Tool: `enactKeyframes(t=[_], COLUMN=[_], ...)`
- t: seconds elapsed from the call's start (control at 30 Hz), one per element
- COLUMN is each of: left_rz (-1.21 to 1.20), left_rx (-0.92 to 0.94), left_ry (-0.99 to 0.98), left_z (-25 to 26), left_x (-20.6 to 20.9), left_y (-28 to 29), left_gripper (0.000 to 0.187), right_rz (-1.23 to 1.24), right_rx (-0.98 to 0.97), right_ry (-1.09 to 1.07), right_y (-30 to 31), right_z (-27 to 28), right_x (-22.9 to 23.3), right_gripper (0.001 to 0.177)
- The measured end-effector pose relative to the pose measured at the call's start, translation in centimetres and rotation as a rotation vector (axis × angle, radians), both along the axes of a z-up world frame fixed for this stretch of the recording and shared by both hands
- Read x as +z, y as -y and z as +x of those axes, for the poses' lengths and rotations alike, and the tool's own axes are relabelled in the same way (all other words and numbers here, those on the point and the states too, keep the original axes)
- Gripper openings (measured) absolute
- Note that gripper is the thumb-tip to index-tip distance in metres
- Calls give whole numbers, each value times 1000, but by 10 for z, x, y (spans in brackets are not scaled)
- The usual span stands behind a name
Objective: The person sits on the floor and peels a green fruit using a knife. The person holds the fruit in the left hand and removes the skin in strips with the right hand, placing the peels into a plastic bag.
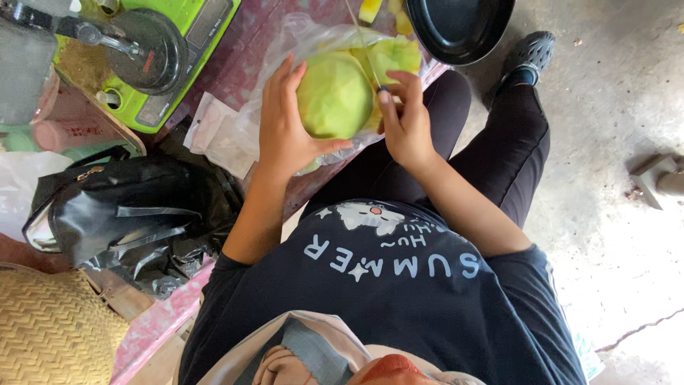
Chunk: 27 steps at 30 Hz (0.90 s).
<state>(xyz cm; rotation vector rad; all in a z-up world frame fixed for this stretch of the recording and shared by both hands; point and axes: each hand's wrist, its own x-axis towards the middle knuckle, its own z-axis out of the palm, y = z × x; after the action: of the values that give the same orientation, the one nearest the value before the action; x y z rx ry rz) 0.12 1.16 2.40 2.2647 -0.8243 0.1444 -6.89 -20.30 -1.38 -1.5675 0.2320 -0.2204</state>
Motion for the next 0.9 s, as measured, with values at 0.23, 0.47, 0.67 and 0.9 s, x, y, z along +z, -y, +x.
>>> enactKeyframes(t=[0.23,0.47,0.67,0.9], left_rz=[-69,-85,-81,-103], left_rx=[37,65,99,93], left_ry=[14,-32,-45,-68], left_z=[3,1,1,0], left_x=[-13,-11,-13,-18], left_y=[11,16,20,22], left_gripper=[118,124,124,119], right_rz=[-665,-806,-879,-858], right_rx=[195,210,189,169], right_ry=[386,352,378,378], right_y=[13,9,9,-1], right_z=[-31,-29,-25,-3], right_x=[42,53,50,52], right_gripper=[15,22,22,22])
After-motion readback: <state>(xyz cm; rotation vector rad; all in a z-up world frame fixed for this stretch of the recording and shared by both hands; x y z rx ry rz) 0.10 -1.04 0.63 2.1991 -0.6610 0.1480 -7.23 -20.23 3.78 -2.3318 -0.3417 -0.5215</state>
